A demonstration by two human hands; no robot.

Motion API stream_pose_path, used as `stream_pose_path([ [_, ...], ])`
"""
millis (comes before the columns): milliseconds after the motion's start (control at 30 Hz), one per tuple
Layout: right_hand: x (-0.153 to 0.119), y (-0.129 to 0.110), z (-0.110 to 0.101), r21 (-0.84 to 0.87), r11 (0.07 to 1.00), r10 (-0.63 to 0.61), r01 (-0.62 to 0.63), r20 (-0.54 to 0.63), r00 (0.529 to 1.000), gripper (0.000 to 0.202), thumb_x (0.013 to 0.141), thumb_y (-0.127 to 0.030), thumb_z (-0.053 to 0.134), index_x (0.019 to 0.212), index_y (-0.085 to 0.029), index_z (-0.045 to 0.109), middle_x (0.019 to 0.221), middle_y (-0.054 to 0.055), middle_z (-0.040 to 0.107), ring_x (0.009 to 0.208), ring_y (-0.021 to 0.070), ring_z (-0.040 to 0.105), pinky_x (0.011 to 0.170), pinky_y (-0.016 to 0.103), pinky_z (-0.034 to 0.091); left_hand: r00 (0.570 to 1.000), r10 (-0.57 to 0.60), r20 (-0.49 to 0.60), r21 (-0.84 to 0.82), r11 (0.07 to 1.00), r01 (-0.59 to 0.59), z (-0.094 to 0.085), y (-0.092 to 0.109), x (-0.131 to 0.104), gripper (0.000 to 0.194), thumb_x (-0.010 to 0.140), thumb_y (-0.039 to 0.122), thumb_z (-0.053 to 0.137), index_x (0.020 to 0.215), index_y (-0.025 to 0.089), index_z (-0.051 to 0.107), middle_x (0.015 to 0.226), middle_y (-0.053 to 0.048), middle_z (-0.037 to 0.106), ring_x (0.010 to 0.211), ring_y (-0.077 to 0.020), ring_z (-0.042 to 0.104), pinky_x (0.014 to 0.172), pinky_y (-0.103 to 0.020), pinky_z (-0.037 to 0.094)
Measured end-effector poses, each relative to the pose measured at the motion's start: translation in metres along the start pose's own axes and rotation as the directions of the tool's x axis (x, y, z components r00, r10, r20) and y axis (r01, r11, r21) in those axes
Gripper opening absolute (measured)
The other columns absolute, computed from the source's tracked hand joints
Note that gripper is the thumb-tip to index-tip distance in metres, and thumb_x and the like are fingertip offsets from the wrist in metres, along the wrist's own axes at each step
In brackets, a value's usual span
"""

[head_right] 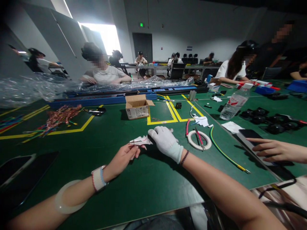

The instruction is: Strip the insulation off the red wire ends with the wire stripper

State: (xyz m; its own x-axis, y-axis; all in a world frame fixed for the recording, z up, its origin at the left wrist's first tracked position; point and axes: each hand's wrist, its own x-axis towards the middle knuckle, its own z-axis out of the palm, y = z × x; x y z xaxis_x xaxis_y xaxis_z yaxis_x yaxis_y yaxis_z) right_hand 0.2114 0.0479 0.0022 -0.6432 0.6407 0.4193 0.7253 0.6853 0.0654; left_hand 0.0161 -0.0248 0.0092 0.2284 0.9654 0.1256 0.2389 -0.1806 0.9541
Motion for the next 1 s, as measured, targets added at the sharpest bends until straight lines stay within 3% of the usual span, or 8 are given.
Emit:
stream_pose_path([
  [133,0.000,0.005,0.004,0.122,0.992,-0.027,0.036,-0.069,0.997,0.050,0.081,-0.008,0.049,0.131,-0.011,0.045,0.112,0.013,0.058,0.101,0.0229,0.050,0.085,0.035,0.040,1.000,0.022,0.001,-0.023,0.999,-0.022,-0.002,-0.001,0.003,0.028,0.091,0.031,0.045,0.091,0.014,0.066,0.063,0.002,0.047,0.058,-0.0123,0.043,0.057,-0.023,0.038],
  [200,0.000,0.006,0.003,0.126,0.992,-0.006,0.015,-0.066,0.998,0.049,0.078,-0.015,0.055,0.127,-0.010,0.049,0.114,0.014,0.057,0.104,0.0250,0.048,0.088,0.037,0.039,1.000,0.023,0.002,-0.026,0.999,-0.023,-0.003,-0.001,0.004,0.028,0.091,0.032,0.045,0.090,0.014,0.067,0.063,0.002,0.047,0.058,-0.0121,0.043,0.057,-0.023,0.037],
  [367,0.003,0.006,-0.009,0.012,0.996,0.089,-0.091,0.099,0.991,0.039,0.079,-0.032,0.059,0.116,-0.018,0.059,0.104,0.011,0.061,0.095,0.0267,0.052,0.079,0.036,0.039,1.000,0.000,0.030,-0.078,0.997,0.003,-0.003,-0.005,0.003,0.030,0.091,0.038,0.048,0.093,0.013,0.065,0.061,0.003,0.046,0.055,-0.0109,0.040,0.053,-0.022,0.034],
  [533,0.002,0.004,-0.013,0.020,0.992,0.117,-0.125,0.221,0.968,0.046,0.087,-0.023,0.047,0.132,-0.021,0.047,0.120,0.010,0.057,0.090,0.0195,0.061,0.073,0.027,0.044,0.996,-0.062,0.064,-0.158,0.985,0.071,-0.002,-0.005,0.003,0.029,0.089,0.040,0.051,0.093,0.014,0.064,0.062,0.004,0.048,0.051,-0.0085,0.038,0.048,-0.020,0.030],
  [633,0.002,0.003,-0.010,-0.014,0.995,0.095,-0.094,0.253,0.963,0.048,0.090,-0.019,0.040,0.137,-0.018,0.042,0.127,0.013,0.054,0.091,0.0196,0.063,0.075,0.028,0.048,0.986,-0.111,0.122,-0.270,0.953,0.141,0.000,-0.008,0.003,0.029,0.087,0.042,0.055,0.091,0.014,0.061,0.062,0.004,0.052,0.047,-0.0067,0.039,0.045,-0.019,0.030],
  [800,0.002,0.007,-0.009,-0.056,0.993,0.116,-0.106,0.203,0.972,0.054,0.087,-0.008,0.036,0.140,-0.018,0.039,0.131,0.014,0.052,0.094,0.0213,0.063,0.079,0.031,0.051,0.955,-0.208,0.212,-0.503,0.815,0.289,0.001,-0.009,0.001,0.031,0.082,0.042,0.064,0.094,0.014,0.058,0.071,0.000,0.059,0.050,-0.0069,0.048,0.046,-0.019,0.035],
  [1000,0.000,0.018,-0.001,0.171,0.981,0.086,-0.087,0.012,0.996,0.063,0.077,0.002,0.040,0.136,-0.020,0.044,0.129,0.013,0.052,0.107,0.0214,0.057,0.087,0.034,0.051,0.943,-0.184,0.279,-0.588,0.743,0.319,0.000,-0.004,0.000,0.029,0.084,0.037,0.065,0.099,0.013,0.063,0.067,0.000,0.059,0.044,-0.0022,0.032,0.041,-0.016,0.021],
])
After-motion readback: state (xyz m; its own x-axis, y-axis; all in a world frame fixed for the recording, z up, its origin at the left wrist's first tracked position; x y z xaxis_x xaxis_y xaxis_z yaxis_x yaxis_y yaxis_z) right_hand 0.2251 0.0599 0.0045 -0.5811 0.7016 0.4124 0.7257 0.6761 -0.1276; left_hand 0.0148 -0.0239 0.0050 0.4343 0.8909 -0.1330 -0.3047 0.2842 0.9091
